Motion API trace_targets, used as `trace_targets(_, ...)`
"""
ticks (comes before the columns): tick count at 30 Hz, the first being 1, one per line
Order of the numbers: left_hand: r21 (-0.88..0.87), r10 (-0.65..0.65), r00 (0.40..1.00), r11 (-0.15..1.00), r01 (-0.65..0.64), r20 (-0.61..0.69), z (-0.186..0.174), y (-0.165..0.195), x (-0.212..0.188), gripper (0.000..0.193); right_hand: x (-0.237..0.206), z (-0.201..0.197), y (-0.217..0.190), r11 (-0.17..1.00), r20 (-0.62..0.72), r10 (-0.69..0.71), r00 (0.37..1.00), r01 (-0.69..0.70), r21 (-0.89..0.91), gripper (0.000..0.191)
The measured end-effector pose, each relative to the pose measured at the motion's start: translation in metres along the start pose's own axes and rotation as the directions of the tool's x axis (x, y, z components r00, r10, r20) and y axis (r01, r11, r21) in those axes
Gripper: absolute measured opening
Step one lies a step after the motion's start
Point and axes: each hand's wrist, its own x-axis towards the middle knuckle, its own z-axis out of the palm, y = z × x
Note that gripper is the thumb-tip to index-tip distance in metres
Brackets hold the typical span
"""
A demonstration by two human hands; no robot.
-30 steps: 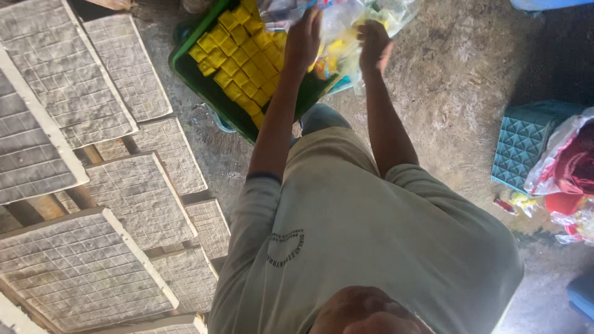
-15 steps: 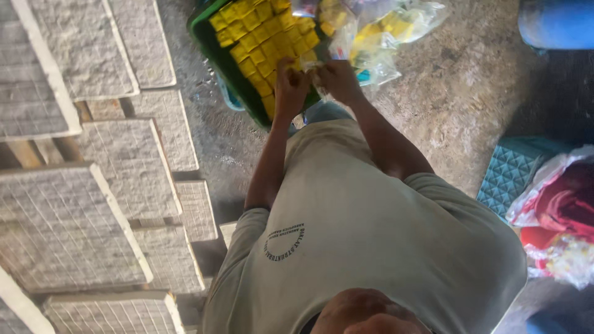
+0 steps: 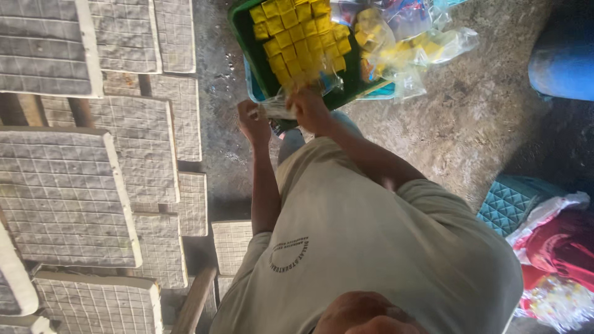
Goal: The person picks yellow tofu cubes one at a time from a green tray on the floor and packs them into small clear plastic bags, then sets the filled bags aside. The person continues filling bags from the tray throughout the episode.
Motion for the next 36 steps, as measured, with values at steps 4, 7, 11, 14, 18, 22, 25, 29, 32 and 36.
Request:
trace_targets(4,-0.289,-0.258,0.782,0.827,0.482,0.568,-0.024,-0.013,-0.005,0.037,0.025,-0.017,0.011,0.892,0.325,0.174,0.93,-0.288,0.347,0.02)
trace_targets(7,-0.282,-0.316,0.815,0.826,0.489,0.486,-0.054,-0.04,-0.016,0.04,0.032,-0.025,0.017,0.732,0.748,-0.128,0.651,-0.446,0.514,0.04)
trace_targets(11,0.078,-0.47,0.82,0.878,0.472,0.327,-0.104,-0.081,-0.049,0.033,0.061,-0.032,0.062,0.999,0.187,0.027,0.982,-0.02,-0.038,0.023)
trace_targets(14,-0.2,-0.744,0.668,0.659,0.725,-0.03,-0.155,-0.105,-0.085,0.046,0.071,-0.05,0.12,0.733,-0.522,0.518,0.677,-0.666,-0.136,0.027)
trace_targets(18,-0.061,-0.852,0.456,0.485,0.872,-0.258,-0.208,-0.123,-0.144,0.055,0.07,-0.041,0.149,0.684,-0.653,0.038,0.756,-0.496,-0.535,0.046)
trace_targets(22,0.152,-0.861,0.485,0.464,0.873,-0.155,-0.227,-0.131,-0.178,0.058,0.058,-0.028,0.154,0.788,-0.4,0.605,0.688,-0.588,0.18,0.046)
trace_targets(25,0.212,-0.771,0.605,0.569,0.794,-0.197,-0.223,-0.136,-0.172,0.058,0.056,-0.02,0.15,0.836,-0.523,0.486,0.7,-0.546,0.047,0.043)
trace_targets(29,0.686,-0.481,0.853,0.553,0.473,-0.202,-0.207,-0.137,-0.143,0.06,0.049,0.004,0.14,0.785,-0.662,0.067,0.747,-0.449,-0.426,0.046)
trace_targets(32,0.392,-0.41,0.912,0.839,0.377,0.0,-0.196,-0.134,-0.124,0.05,0.043,0.019,0.128,0.912,-0.627,0.166,0.761,-0.361,-0.196,0.051)
trace_targets(36,0.256,-0.58,0.814,0.793,0.552,0.04,-0.181,-0.135,-0.105,0.047,0.047,0.013,0.126,0.896,-0.443,0.398,0.803,-0.445,-0.001,0.055)
